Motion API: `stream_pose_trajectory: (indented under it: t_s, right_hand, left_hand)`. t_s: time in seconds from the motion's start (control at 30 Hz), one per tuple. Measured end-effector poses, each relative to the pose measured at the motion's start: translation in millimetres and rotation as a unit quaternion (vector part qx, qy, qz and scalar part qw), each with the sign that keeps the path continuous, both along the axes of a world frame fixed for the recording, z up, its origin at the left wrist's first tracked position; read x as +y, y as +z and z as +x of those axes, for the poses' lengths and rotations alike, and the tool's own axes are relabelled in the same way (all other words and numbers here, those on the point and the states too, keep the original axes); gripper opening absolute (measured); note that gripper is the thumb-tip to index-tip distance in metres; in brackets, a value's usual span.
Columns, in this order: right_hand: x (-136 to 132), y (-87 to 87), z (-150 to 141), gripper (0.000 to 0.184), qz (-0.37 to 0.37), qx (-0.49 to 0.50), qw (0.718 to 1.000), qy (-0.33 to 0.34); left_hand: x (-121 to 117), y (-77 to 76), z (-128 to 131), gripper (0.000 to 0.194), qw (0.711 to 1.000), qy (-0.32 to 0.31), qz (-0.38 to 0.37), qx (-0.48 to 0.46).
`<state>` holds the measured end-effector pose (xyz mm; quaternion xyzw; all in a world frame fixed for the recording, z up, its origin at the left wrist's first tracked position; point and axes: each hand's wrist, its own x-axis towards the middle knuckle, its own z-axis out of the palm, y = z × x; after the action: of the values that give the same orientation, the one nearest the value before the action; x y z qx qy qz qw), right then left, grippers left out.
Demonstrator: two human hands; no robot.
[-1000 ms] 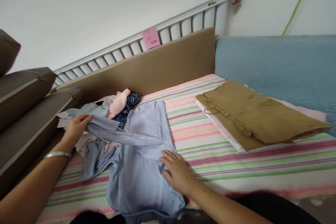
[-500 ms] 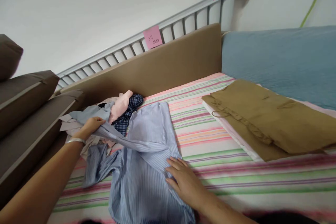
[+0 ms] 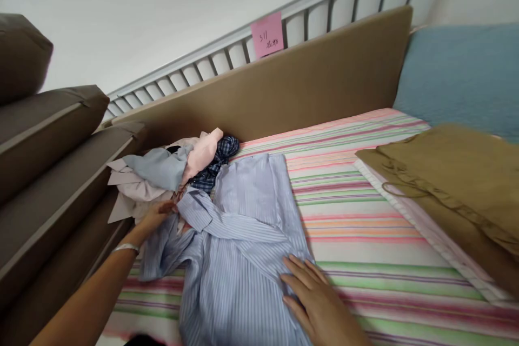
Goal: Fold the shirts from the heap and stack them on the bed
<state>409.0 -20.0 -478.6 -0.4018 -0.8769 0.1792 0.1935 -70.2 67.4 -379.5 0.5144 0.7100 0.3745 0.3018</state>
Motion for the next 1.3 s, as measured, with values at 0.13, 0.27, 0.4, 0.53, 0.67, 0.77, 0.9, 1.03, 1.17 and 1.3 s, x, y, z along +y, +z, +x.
stream_pose_trajectory:
  t_s: [0.13, 0.27, 0.4, 0.53, 0.67, 0.77, 0.9, 1.03, 1.17, 1.3]
  right_hand:
    - [-2, 4.6, -3, 0.036, 0.006, 0.011, 1.0, -0.013]
    - [-3, 17.9, -6, 0.036, -0.006, 0.02, 0.999, -0.025]
    - [-2, 29.0, -8, 0.033, -0.002, 0.036, 0.999, -0.038]
    - [-2, 34.7, -10, 0.031, 0.014, 0.057, 0.997, -0.049]
    - [-5, 36.4, -14, 0.033, 0.035, 0.057, 0.996, -0.057]
    - [-9, 35.7, -20, 0.035, 0.04, 0.045, 0.996, -0.072]
    - [-12, 32.1, -28, 0.018, 0.045, 0.024, 0.995, -0.085]
    - [-8, 31.7, -29, 0.019, 0.034, 0.009, 0.996, -0.087]
    - [-4, 36.6, -20, 0.015, 0.015, 0.044, 0.997, -0.062]
    - [-1, 37.2, -12, 0.016, 0.011, 0.081, 0.995, -0.049]
  left_hand:
    - [3, -10.9, 1, 0.048, 1.0, -0.018, -0.008, -0.002]
    - [13, -9.3, 5, 0.029, 0.999, -0.016, -0.025, 0.038]
    - [12, 14.4, 3, 0.031, 0.998, -0.024, -0.026, 0.06]
    - [0, 53.9, 9, 0.036, 1.0, 0.0, 0.023, 0.001]
    - [-9, 93.9, 30, 0.037, 0.992, 0.039, 0.101, -0.062]
    - [-9, 117.8, 49, 0.037, 0.984, 0.063, 0.156, -0.054]
    - [-9, 139.2, 72, 0.035, 0.972, 0.114, 0.193, 0.07]
    - [-8, 153.1, 88, 0.03, 0.945, 0.15, 0.204, 0.205]
    - [9, 160.4, 95, 0.025, 0.929, 0.133, 0.2, 0.283]
    - [33, 151.8, 87, 0.022, 0.945, 0.128, 0.103, 0.284]
